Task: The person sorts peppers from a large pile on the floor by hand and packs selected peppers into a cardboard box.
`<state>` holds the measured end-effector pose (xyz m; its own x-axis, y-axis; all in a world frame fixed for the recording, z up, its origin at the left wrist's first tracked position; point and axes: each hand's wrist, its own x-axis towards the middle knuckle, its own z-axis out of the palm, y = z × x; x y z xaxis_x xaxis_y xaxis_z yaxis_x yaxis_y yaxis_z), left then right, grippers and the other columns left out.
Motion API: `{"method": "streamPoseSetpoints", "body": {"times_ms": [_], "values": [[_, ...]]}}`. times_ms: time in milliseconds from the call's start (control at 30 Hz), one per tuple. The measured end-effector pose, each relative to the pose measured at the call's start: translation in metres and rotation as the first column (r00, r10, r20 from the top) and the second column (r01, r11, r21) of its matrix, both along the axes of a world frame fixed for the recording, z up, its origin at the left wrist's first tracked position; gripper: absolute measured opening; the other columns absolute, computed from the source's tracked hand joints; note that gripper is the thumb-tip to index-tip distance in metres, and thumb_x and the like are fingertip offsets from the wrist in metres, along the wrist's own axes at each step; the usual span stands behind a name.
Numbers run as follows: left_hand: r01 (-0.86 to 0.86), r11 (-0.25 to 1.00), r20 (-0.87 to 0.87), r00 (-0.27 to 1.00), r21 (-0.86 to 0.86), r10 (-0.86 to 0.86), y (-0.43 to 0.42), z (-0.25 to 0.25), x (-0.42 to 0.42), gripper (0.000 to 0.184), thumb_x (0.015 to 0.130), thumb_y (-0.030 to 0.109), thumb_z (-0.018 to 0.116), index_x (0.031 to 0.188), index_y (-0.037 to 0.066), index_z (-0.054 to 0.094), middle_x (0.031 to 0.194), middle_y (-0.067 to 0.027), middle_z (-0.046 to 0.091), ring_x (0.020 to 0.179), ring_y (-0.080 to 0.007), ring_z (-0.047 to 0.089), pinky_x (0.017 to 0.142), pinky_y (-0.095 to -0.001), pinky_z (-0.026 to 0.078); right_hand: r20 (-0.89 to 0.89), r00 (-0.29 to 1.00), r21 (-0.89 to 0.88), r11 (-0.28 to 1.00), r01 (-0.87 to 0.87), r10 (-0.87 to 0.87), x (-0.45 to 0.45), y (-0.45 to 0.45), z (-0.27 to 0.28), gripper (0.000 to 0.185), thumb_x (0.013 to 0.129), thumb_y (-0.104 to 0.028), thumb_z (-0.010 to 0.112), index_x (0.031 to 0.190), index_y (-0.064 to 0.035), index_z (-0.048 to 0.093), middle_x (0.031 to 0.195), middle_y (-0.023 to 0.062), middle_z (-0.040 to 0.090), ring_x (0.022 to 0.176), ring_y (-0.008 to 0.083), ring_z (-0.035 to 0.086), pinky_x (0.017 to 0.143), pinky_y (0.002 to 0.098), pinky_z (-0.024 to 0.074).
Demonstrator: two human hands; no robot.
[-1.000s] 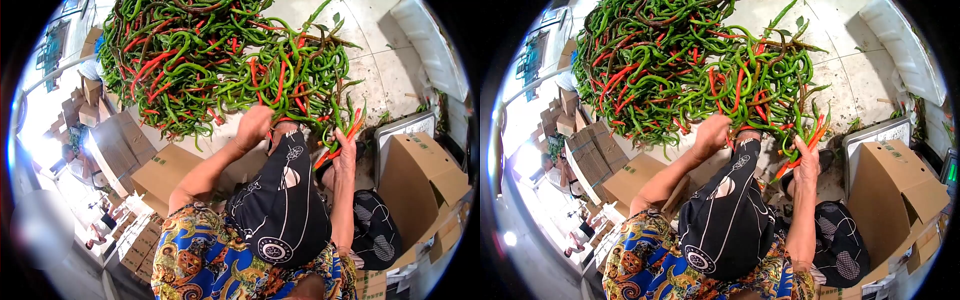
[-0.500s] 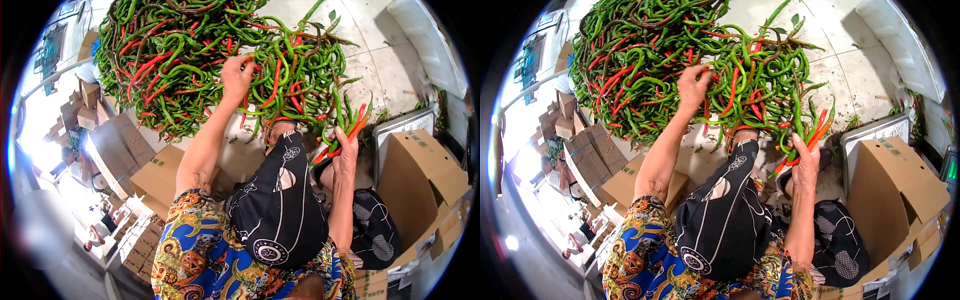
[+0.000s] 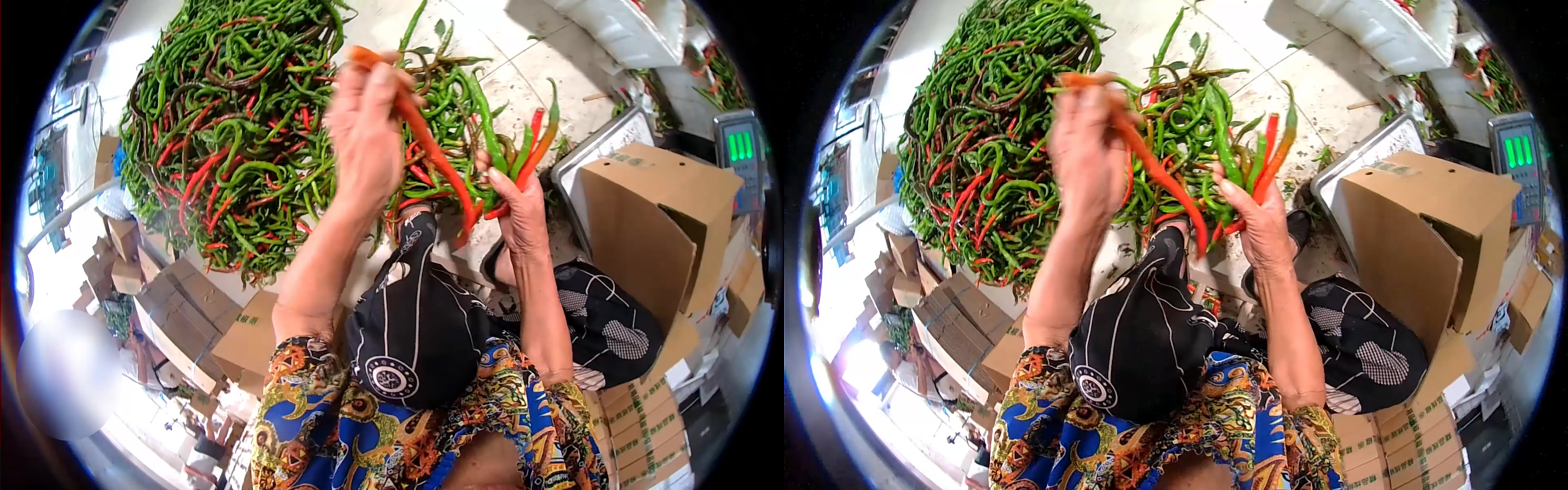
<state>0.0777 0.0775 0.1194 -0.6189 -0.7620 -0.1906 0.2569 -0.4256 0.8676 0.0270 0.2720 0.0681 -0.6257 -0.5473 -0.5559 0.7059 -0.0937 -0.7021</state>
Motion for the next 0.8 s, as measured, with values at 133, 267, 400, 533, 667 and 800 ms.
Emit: {"method": "streamPoseSetpoints", "body": {"times_ms": [133,267,400,533,667,800], "values": [[0.11,0.908,0.054,0.988,0.405,-0.144,0.048,-0.071,-0.021,0.018,0.1,0.019,0.046,0.111,0.005,0.052,0.088,-0.0054,0.058,0.078,-0.0148,0.056,0.073,-0.0283,0.05,-0.052,0.993,-0.048,0.993,-0.111,0.109,0.001,-0.007,0.011,0.051,0.083,-0.009,0.069,0.129,-0.0003,0.049,0.116,0.0055,0.06,0.103,0.0141,0.058,0.091,0.0285,0.047],[0.103,0.872,0.107,0.979,0.478,-0.175,0.064,-0.071,-0.024,0.032,0.098,0.026,0.052,0.123,0.007,0.047,0.098,-0.0071,0.058,0.089,-0.0139,0.056,0.076,-0.0272,0.046,-0.141,0.989,0.036,0.998,-0.049,0.054,0.009,0.003,-0.016,0.052,0.082,-0.006,0.07,0.129,-0.0009,0.046,0.117,0.0047,0.058,0.102,0.0129,0.057,0.091,0.0278,0.0463],[0.54,0.789,0.21,0.769,0.293,-0.604,0.091,-0.079,0.0,0.044,0.089,0.018,0.065,0.123,0.001,0.043,0.108,-0.0077,0.057,0.096,-0.0139,0.056,0.084,-0.031,0.047,-0.48,0.853,0.41,0.912,0.009,0.207,0.014,0.007,-0.035,0.035,0.085,-0.013,0.066,0.114,-0.0019,0.05,0.101,0.0072,0.058,0.093,0.0174,0.057,0.08,0.0319,0.047],[0.376,0.787,0.292,0.78,0.49,-0.554,0.087,-0.103,-0.005,0.032,0.086,0.015,0.068,0.111,0.003,0.052,0.097,-0.0059,0.061,0.085,-0.0136,0.059,0.075,-0.0292,0.051,-0.757,0.467,0.525,0.851,0.016,0.458,0.01,0.008,-0.039,0.044,0.075,-0.002,0.059,0.117,0.0014,0.046,0.115,0.023,0.049,0.102,0.0399,0.048,0.089,0.0461,0.0395],[0.322,0.793,0.214,0.849,0.517,-0.483,0.079,-0.092,-0.036,0.01,0.085,0.01,0.066,0.088,0.005,0.058,0.078,-0.0027,0.061,0.07,-0.0133,0.059,0.064,-0.0282,0.051,-0.747,0.3,0.642,0.761,0.092,0.594,0.006,0.01,-0.003,0.069,0.072,-0.005,0.067,0.134,0.0031,0.039,0.136,0.0227,0.038,0.125,0.0393,0.036,0.1,0.0488,0.0306],[0.348,0.802,0.253,0.822,0.486,-0.51,0.063,-0.08,-0.098,0.013,0.081,0.003,0.063,0.09,0.0,0.055,0.074,-0.0082,0.059,0.064,-0.0187,0.058,0.058,-0.0312,0.051,-0.864,0.144,0.502,0.814,0.29,0.482,0.006,0.012,0.064,0.061,0.071,-0.003,0.071,0.127,0.0005,0.05,0.131,0.02,0.046,0.121,0.0365,0.044,0.1,0.0481,0.033]]}}
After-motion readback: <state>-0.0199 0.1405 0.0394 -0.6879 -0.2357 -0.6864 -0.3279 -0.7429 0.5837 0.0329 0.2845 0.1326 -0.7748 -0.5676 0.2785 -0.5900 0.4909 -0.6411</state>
